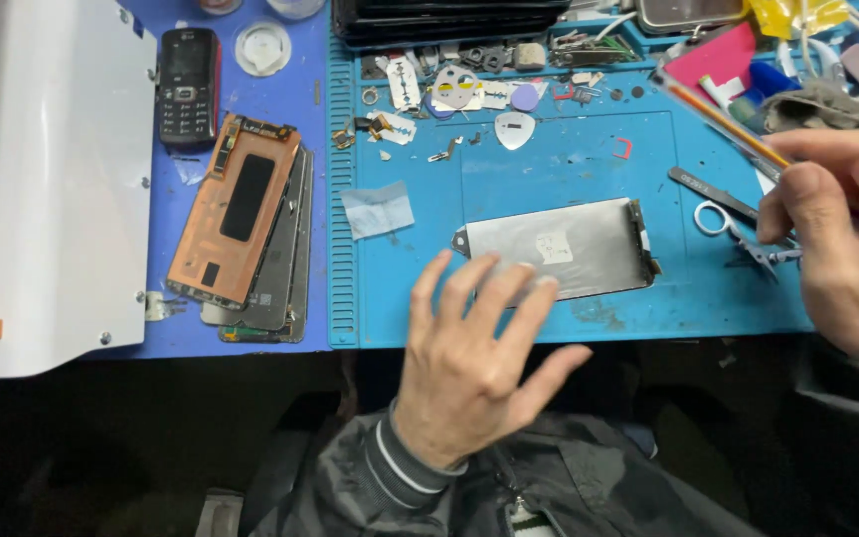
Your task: Preparing and cleaning a phone screen component during a repair process.
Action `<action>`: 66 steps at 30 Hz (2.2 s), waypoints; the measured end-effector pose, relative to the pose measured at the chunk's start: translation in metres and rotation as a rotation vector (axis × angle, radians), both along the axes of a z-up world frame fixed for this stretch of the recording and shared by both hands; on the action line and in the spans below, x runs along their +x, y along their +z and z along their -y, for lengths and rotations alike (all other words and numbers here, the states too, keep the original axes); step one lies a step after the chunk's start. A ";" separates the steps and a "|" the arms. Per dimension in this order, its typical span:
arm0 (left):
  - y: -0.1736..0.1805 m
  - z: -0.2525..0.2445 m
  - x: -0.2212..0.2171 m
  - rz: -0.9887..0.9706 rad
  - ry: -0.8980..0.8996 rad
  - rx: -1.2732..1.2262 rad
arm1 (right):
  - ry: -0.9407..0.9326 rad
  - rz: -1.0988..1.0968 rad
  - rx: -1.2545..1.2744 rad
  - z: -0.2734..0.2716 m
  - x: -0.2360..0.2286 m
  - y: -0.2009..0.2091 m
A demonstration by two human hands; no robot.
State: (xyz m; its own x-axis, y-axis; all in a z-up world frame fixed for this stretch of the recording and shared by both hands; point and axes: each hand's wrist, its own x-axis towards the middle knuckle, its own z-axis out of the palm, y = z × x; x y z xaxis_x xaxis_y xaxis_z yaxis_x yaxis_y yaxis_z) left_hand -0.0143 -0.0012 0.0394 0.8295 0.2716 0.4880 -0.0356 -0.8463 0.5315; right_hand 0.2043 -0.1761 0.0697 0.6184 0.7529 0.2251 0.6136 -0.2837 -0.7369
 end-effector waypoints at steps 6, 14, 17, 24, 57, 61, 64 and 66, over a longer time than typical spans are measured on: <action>0.004 -0.028 0.015 -0.261 0.233 0.283 | -0.090 0.381 -0.225 0.039 0.029 -0.030; -0.006 -0.048 0.031 -0.291 0.130 0.076 | -0.056 0.632 -0.197 0.046 0.022 -0.024; -0.004 -0.050 0.031 -0.342 0.127 0.042 | -0.094 0.456 -0.181 0.005 -0.015 0.007; 0.010 -0.036 0.026 -0.285 0.161 0.005 | -0.019 0.275 -0.185 -0.029 -0.021 0.012; -0.035 -0.004 -0.009 0.271 -0.192 0.334 | 0.509 0.707 0.153 -0.004 -0.079 -0.039; -0.032 -0.008 -0.007 0.300 -0.260 0.357 | 0.430 0.613 0.105 0.001 -0.068 -0.016; -0.033 -0.007 -0.004 0.349 -0.298 0.361 | 0.223 0.559 -0.015 0.009 -0.049 -0.002; -0.031 -0.010 -0.005 0.385 -0.302 0.373 | 0.118 0.533 -0.055 0.005 -0.040 0.009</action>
State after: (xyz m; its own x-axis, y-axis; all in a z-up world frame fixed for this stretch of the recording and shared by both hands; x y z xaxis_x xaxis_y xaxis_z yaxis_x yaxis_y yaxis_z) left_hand -0.0188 0.0088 0.0080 0.5884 -0.1950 0.7847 -0.4333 -0.8954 0.1024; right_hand 0.1643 -0.1809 0.0786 0.3399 0.8299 0.4425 0.9279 -0.2194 -0.3014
